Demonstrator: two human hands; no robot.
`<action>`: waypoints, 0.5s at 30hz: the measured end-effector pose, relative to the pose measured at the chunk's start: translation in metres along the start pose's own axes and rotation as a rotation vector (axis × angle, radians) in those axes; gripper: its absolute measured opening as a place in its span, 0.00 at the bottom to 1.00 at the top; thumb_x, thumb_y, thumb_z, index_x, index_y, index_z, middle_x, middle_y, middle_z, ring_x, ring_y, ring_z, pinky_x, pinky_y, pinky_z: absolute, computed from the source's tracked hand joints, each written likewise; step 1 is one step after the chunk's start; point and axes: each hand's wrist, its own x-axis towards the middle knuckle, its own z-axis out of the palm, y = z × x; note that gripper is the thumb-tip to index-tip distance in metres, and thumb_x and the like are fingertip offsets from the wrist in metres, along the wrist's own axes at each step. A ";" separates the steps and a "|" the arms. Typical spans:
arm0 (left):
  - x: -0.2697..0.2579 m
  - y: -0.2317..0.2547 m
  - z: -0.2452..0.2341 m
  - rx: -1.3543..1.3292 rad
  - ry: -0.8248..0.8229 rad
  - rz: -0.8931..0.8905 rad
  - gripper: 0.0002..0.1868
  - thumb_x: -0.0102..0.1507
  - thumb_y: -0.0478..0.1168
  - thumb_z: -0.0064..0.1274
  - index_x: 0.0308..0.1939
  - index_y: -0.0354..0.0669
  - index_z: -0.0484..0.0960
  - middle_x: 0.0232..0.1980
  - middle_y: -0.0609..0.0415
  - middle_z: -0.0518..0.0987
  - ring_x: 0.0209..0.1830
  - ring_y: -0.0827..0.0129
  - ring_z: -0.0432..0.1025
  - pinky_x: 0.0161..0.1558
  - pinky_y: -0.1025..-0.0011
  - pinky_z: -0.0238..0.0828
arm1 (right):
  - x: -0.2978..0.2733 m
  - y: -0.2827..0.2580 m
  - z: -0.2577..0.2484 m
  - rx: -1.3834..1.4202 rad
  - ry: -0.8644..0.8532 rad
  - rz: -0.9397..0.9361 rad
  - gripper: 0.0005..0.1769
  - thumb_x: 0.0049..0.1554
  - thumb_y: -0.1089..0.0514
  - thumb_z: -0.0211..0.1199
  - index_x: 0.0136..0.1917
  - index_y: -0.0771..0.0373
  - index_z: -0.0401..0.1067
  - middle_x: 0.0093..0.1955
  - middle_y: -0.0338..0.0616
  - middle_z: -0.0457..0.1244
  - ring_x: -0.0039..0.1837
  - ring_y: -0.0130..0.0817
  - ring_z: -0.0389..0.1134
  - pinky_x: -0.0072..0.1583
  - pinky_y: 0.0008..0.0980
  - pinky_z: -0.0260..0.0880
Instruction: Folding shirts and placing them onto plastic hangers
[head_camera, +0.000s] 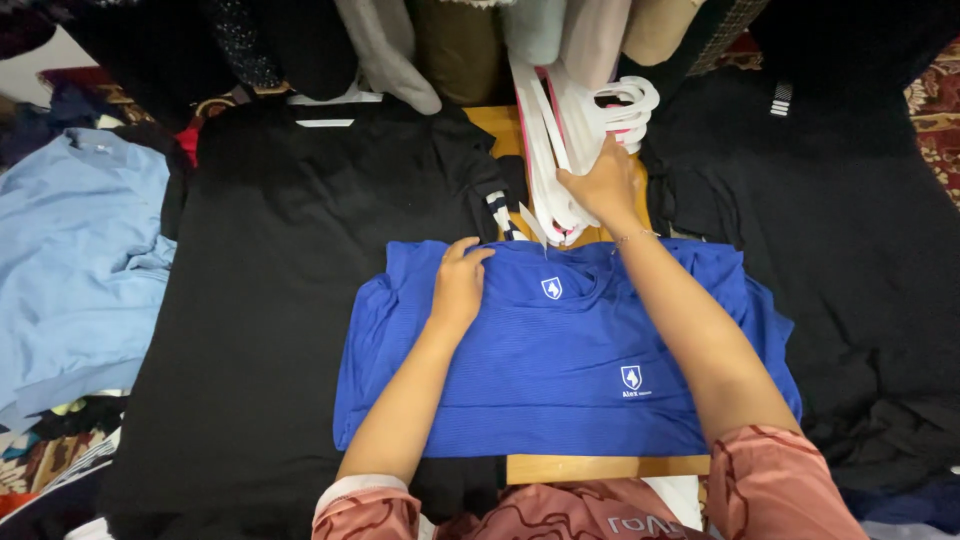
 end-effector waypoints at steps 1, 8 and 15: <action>0.001 0.000 -0.001 -0.003 0.000 -0.002 0.18 0.58 0.27 0.56 0.45 0.55 0.88 0.56 0.54 0.79 0.61 0.57 0.74 0.64 0.63 0.71 | 0.002 0.005 -0.001 -0.003 0.000 0.000 0.58 0.54 0.39 0.71 0.81 0.71 0.46 0.79 0.65 0.50 0.81 0.58 0.49 0.76 0.64 0.46; 0.007 0.008 -0.008 0.092 0.108 0.012 0.20 0.56 0.27 0.54 0.48 0.54 0.87 0.52 0.63 0.82 0.62 0.70 0.73 0.63 0.68 0.67 | 0.002 0.052 -0.032 0.040 -0.006 -0.065 0.62 0.45 0.51 0.79 0.80 0.71 0.46 0.71 0.70 0.58 0.74 0.64 0.59 0.71 0.58 0.60; 0.016 0.016 -0.010 -0.161 -0.108 -0.157 0.37 0.49 0.26 0.49 0.64 0.46 0.78 0.67 0.56 0.74 0.75 0.60 0.62 0.74 0.49 0.51 | -0.064 0.104 -0.088 0.159 -0.036 -0.249 0.60 0.41 0.61 0.75 0.80 0.66 0.47 0.72 0.67 0.59 0.73 0.63 0.59 0.73 0.59 0.57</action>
